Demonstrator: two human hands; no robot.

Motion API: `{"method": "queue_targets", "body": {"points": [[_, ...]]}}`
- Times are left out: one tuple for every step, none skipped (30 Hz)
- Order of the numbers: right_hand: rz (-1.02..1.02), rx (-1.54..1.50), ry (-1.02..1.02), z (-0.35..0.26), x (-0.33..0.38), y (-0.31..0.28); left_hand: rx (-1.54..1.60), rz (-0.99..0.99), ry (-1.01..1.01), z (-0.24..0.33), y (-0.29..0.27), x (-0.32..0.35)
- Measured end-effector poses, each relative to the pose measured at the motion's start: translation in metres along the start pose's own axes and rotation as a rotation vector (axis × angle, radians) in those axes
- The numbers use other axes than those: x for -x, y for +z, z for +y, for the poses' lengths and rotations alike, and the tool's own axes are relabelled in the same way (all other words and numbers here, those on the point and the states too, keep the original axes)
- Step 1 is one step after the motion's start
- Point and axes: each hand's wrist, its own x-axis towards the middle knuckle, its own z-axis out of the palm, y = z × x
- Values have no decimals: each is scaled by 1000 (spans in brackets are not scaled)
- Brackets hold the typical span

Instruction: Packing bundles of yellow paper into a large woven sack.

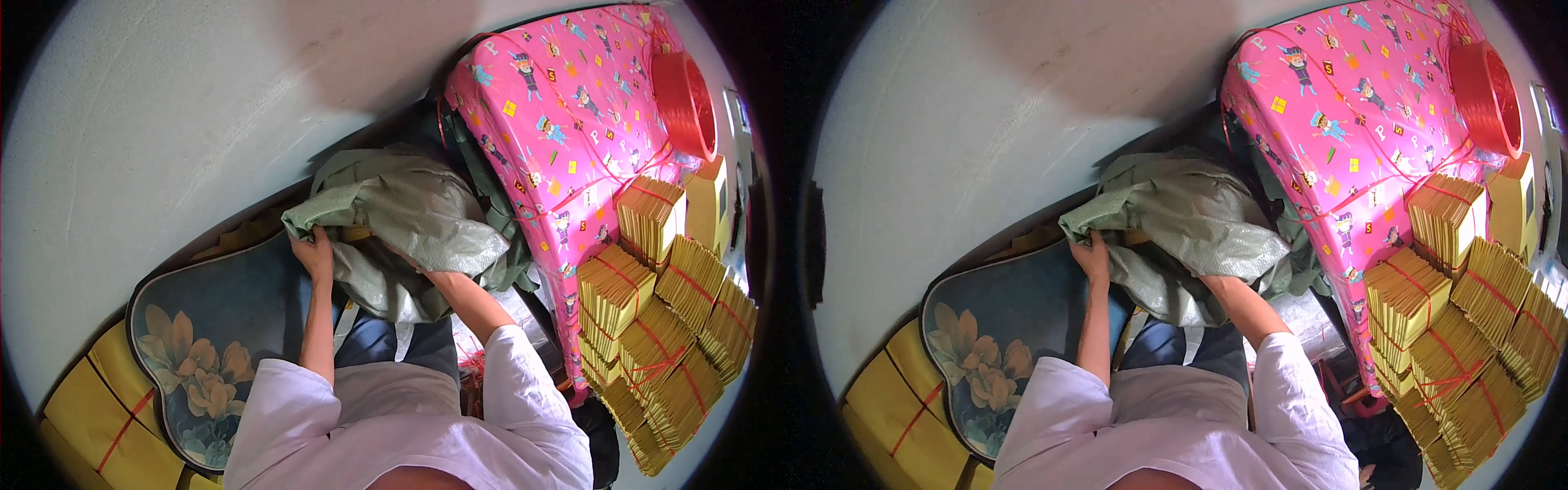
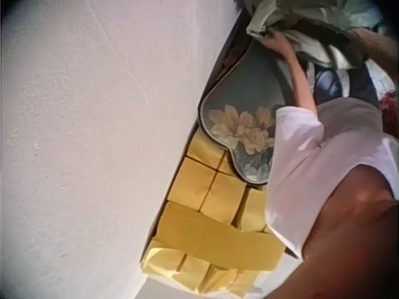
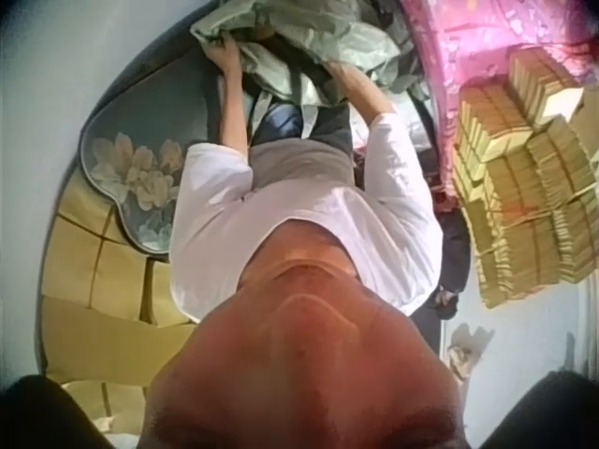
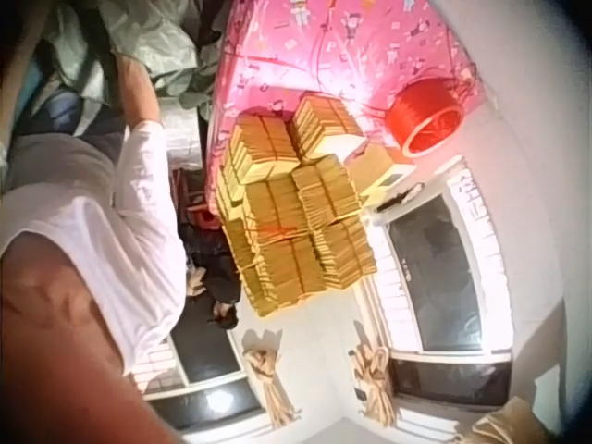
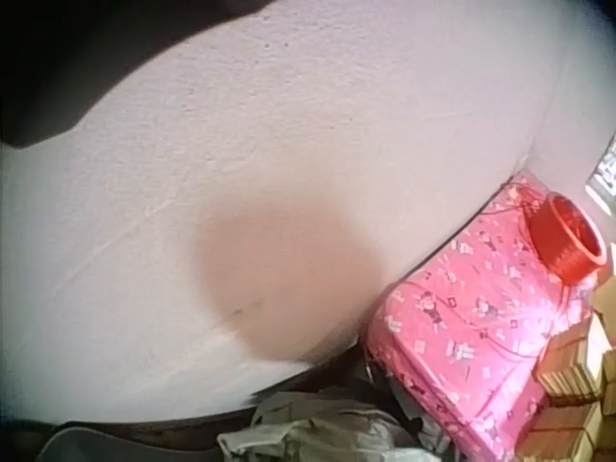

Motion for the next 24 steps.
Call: {"method": "queue_targets", "body": {"points": [[6, -20, 0, 3, 0, -5, -233, 175, 283, 19, 6, 12], [12, -38, 5, 5, 1, -12, -465, 343, 565, 40, 11, 26], [16, -57, 7, 7, 8, -22, -463, 378, 619, 55, 14, 43], [23, -73, 10, 6, 6, -27, -466, 368, 613, 62, 16, 62], [28, -90, 11, 7, 3, -33, -514, 282, 713, 65, 16, 82], [33, -105, 16, 2, 6, -38, -558, 190, 812, 66, 19, 101], [29, -103, 26, -5, 18, -38, -483, 1, 748, 60, 25, 120], [-247, 323, 2, -17, 38, -34, -405, -190, 677, 48, 35, 137], [-519, 742, -41, -25, 46, -30, -224, -303, 412, 31, 46, 149], [-379, -109, 306, -50, 12, -67, -41, -390, 142, 7, 53, 158], [-300, -38, 292, -60, 20, -77, 116, -334, -59, -9, 72, 166], [-221, 30, 269, -70, 31, -83, 271, -268, -255, -26, 90, 160], [-253, -2, 321, -75, 38, -85, 692, -360, -522, -52, 95, 146], [-255, 8, 339, -74, 57, -86, 699, -360, -627, -54, 107, 135], [-247, 60, 501, -73, 75, -85, 706, -357, -727, -52, 120, 124], [-241, 98, 643, -71, 86, -81, 821, -342, -790, -60, 126, 116], [-221, 103, 710, -59, 101, -79, 923, -400, -923, -59, 138, 107], [75, 324, 595, -45, 111, -72, 1023, -455, -1058, -57, 150, 97], [132, 322, 625, -29, 110, -64, 1024, -463, -1059, -66, 152, 81], [189, 322, 653, -11, 104, -59, 1029, -473, -1059, -74, 154, 68], [223, 385, 646, 7, 102, -53, 879, -455, -1043, -73, 159, 67], [257, 438, 634, 21, 96, -48, 843, -404, -1005, -74, 160, 64], [205, 410, 678, 34, 92, -48, 860, -362, -1063, -75, 161, 67], [115, 432, 771, 46, 89, -39, 877, -316, -1113, -74, 160, 67]]}}
